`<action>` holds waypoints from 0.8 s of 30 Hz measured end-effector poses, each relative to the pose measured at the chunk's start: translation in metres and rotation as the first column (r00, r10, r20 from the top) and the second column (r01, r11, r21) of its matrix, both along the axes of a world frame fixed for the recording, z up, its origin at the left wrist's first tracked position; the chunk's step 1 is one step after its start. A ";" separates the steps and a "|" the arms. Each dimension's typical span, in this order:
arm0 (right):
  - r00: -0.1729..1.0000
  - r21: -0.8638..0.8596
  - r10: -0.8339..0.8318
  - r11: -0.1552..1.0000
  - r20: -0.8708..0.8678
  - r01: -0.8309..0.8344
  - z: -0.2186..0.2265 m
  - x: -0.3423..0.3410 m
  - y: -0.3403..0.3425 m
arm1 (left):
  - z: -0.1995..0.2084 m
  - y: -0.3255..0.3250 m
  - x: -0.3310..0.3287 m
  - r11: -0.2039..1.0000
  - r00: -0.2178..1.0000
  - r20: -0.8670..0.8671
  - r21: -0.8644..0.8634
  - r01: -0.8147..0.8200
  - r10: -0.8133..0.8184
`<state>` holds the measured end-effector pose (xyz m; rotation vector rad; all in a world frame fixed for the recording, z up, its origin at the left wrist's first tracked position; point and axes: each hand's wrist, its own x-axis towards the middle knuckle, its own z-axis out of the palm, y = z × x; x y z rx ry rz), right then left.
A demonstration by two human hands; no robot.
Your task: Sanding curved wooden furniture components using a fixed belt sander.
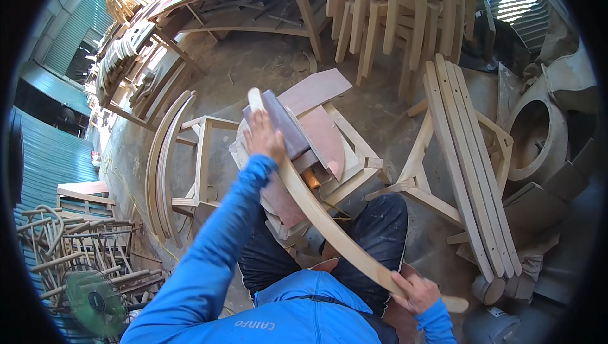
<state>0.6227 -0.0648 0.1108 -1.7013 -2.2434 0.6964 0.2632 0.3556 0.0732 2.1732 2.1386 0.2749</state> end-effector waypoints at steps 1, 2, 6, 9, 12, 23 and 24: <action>1.000 -0.036 -0.004 0.999 0.011 0.005 -0.002 0.011 -0.024 | 0.004 -0.031 0.013 1.000 1.000 0.006 -0.016 0.019 -0.019; 1.000 -0.072 -0.001 0.997 0.019 0.002 0.000 0.018 -0.042 | 0.000 -0.056 0.019 0.998 0.998 0.035 0.047 0.041 -0.043; 1.000 -0.107 -0.024 0.994 0.012 0.026 -0.002 0.024 -0.063 | 0.010 -0.075 0.032 0.999 0.999 -0.004 -0.013 0.038 -0.038; 1.000 -0.086 -0.023 0.996 0.003 0.024 -0.003 0.007 -0.012 | 0.003 -0.029 0.006 0.998 0.999 -0.028 0.051 0.031 -0.030; 0.997 -0.021 -0.003 1.000 0.081 0.004 0.008 -0.015 0.053 | -0.002 0.031 -0.022 0.997 1.000 -0.013 0.077 -0.006 0.007; 0.991 0.159 -0.021 0.987 0.135 -0.001 0.001 -0.111 0.206 | 0.008 0.191 -0.094 0.982 0.995 -0.052 0.172 -0.072 0.082; 0.993 0.146 -0.016 0.989 0.117 -0.001 0.000 -0.113 0.207 | 0.002 0.176 -0.090 0.982 0.994 -0.062 0.168 -0.084 0.095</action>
